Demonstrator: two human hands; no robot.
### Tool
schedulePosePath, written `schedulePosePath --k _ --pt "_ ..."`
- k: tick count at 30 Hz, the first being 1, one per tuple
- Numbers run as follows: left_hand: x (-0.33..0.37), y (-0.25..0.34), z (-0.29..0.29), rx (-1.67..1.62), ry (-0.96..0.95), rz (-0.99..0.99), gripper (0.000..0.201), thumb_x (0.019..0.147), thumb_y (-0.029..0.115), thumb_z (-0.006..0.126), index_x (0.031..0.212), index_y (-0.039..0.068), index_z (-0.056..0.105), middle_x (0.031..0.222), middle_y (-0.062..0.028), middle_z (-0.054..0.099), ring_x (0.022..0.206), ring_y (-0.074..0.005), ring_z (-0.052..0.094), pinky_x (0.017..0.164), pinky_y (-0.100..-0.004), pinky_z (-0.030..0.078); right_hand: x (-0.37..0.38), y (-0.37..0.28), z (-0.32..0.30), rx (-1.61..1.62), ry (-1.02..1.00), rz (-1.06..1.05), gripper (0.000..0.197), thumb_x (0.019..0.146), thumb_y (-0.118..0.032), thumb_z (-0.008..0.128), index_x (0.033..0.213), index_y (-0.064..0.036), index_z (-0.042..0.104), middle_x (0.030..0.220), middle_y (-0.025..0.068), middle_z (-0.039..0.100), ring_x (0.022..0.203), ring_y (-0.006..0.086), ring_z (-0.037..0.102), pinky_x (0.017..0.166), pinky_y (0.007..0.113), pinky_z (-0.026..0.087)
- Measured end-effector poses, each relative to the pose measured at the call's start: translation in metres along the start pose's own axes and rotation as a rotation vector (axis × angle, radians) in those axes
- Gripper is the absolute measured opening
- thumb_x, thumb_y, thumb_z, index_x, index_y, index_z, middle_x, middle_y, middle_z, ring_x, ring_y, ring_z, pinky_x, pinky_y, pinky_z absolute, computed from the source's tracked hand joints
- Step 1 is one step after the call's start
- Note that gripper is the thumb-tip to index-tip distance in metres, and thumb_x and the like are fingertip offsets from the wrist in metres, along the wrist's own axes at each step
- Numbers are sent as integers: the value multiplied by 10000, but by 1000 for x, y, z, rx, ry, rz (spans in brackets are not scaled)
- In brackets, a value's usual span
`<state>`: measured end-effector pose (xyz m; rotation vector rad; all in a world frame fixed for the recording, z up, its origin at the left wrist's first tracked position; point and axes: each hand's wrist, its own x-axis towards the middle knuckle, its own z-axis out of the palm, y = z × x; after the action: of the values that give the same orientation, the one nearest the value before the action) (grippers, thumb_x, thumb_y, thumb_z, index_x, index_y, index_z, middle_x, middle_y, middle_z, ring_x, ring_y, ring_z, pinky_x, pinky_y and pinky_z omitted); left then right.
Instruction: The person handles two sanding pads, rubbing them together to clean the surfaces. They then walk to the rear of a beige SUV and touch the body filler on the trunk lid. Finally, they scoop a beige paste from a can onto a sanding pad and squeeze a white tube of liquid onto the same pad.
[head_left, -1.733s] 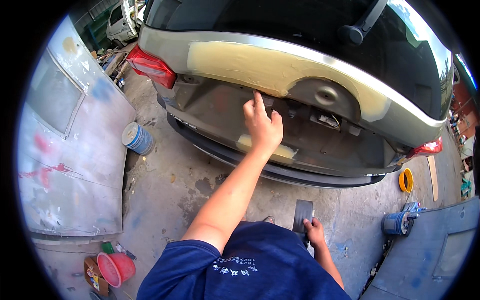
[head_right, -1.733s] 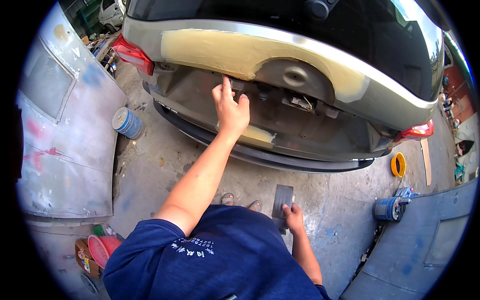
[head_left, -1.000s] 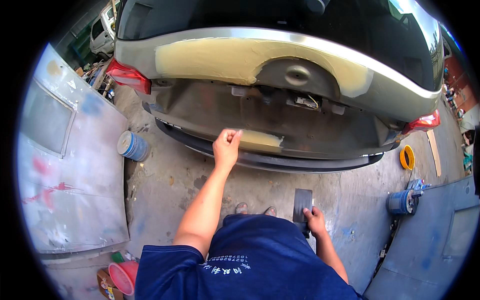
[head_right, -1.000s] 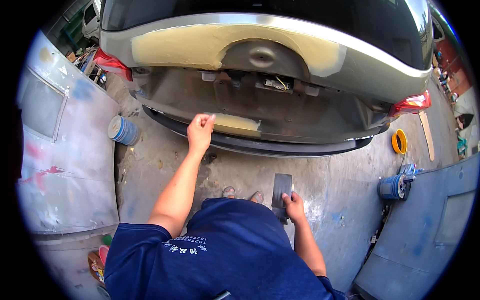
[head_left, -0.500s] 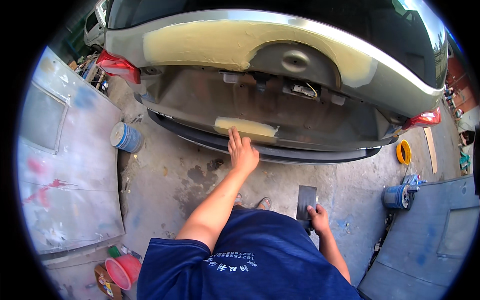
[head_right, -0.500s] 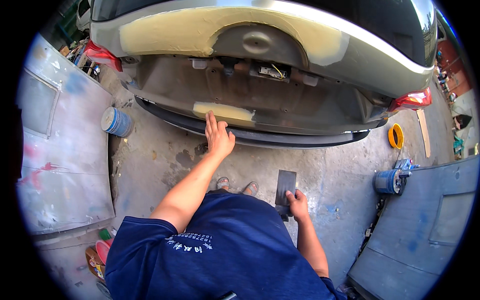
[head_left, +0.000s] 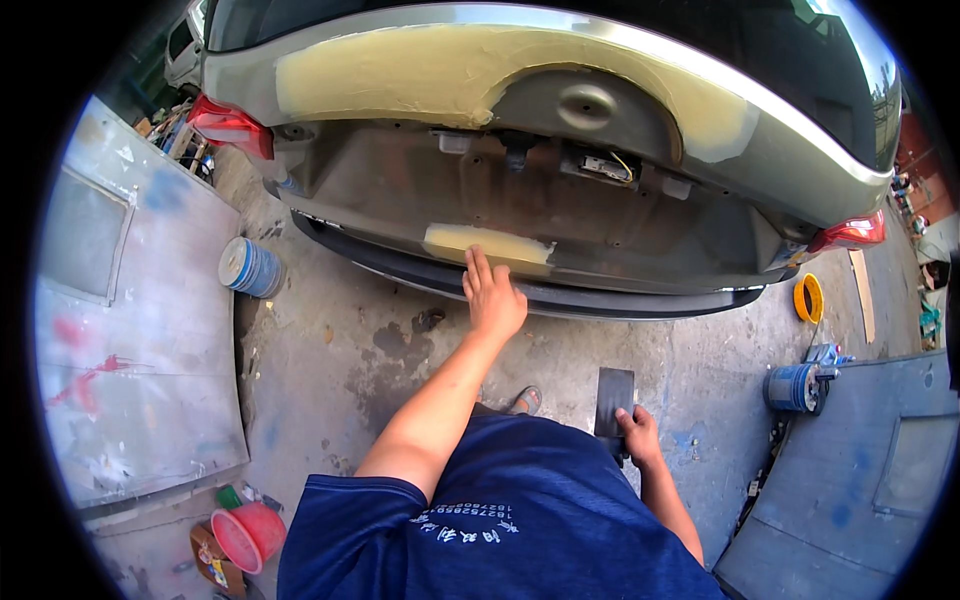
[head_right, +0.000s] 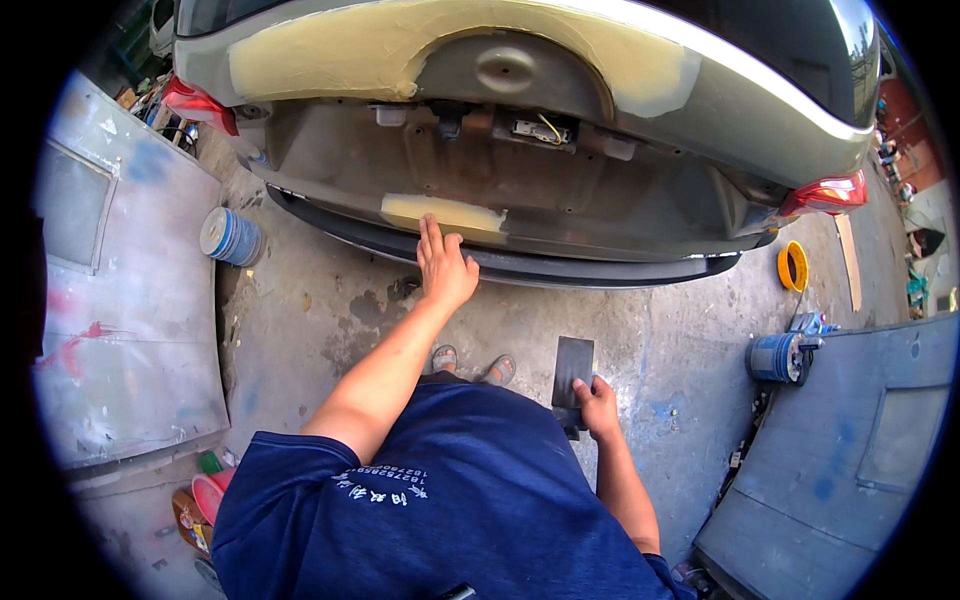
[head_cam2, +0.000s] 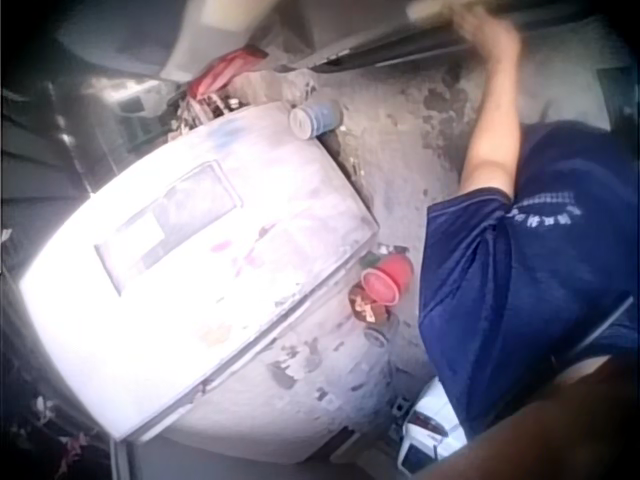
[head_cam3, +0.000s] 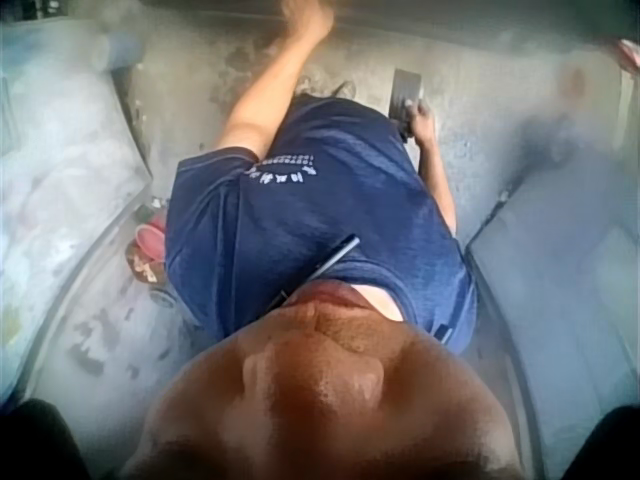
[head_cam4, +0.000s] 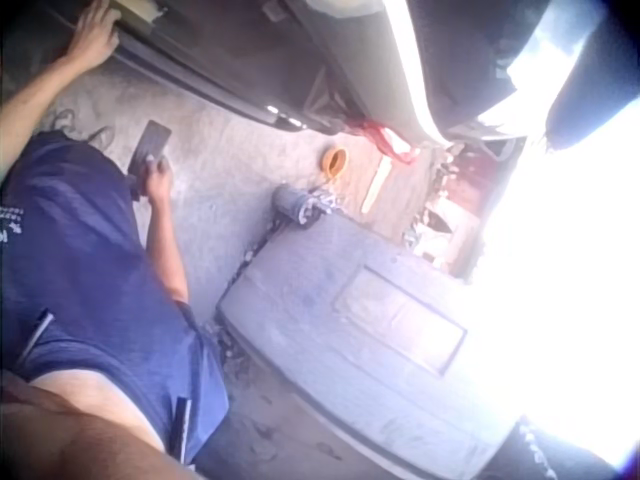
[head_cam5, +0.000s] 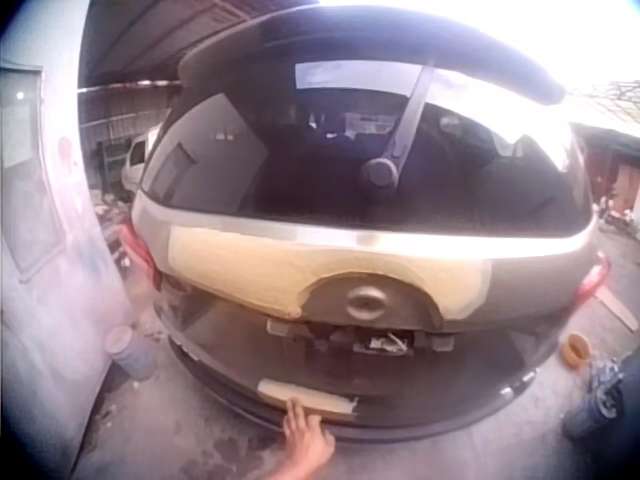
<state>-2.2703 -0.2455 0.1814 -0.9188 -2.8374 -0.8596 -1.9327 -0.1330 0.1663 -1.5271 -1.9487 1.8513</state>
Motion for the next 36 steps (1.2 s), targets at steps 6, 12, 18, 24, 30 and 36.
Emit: schedulePosePath --k 6,12,18,24,30,36 --pt "-3 4 2 9 -34 9 440 737 130 671 1113 -5 487 1492 -332 110 1414 -457 80 1108 -565 173 0 -2 -1 -67 -32 16 207 920 -217 595 875 -15 594 746 -2 572 666 83 475 576 275 398" --pt "-5 12 2 4 -42 34 458 733 133 670 1131 -8 492 1494 -323 118 1414 -453 87 1111 -557 178 -4 -7 2 -41 -25 11 209 915 -219 602 860 -18 592 737 -3 568 660 83 472 572 275 396" --pt "-11 21 4 -8 -40 61 461 739 121 664 1146 -8 490 1493 -310 129 1411 -446 104 1112 -549 181 -3 -1 0 -38 -3 16 231 895 -217 627 819 -3 583 698 4 549 639 85 460 556 282 392" --pt "-28 29 2 -156 -74 156 429 739 93 667 1131 8 516 1408 -242 277 1337 -408 243 1066 -521 259 -1 -4 2 -26 14 37 239 877 -212 644 788 1 581 672 2 534 621 81 445 534 284 381" --pt "-72 10 2 -394 -385 -76 358 753 88 687 1075 58 534 1022 -155 569 962 -336 577 812 -434 473 8 9 5 -44 -36 -3 178 900 -189 611 868 -14 606 745 -4 575 665 83 481 587 270 403" --pt "-108 -53 1 -397 -557 -149 221 819 173 677 989 45 618 863 -133 675 818 -294 654 730 -381 512 6 -4 23 103 -70 7 169 911 -176 598 878 -11 611 747 5 585 656 87 488 584 271 403"
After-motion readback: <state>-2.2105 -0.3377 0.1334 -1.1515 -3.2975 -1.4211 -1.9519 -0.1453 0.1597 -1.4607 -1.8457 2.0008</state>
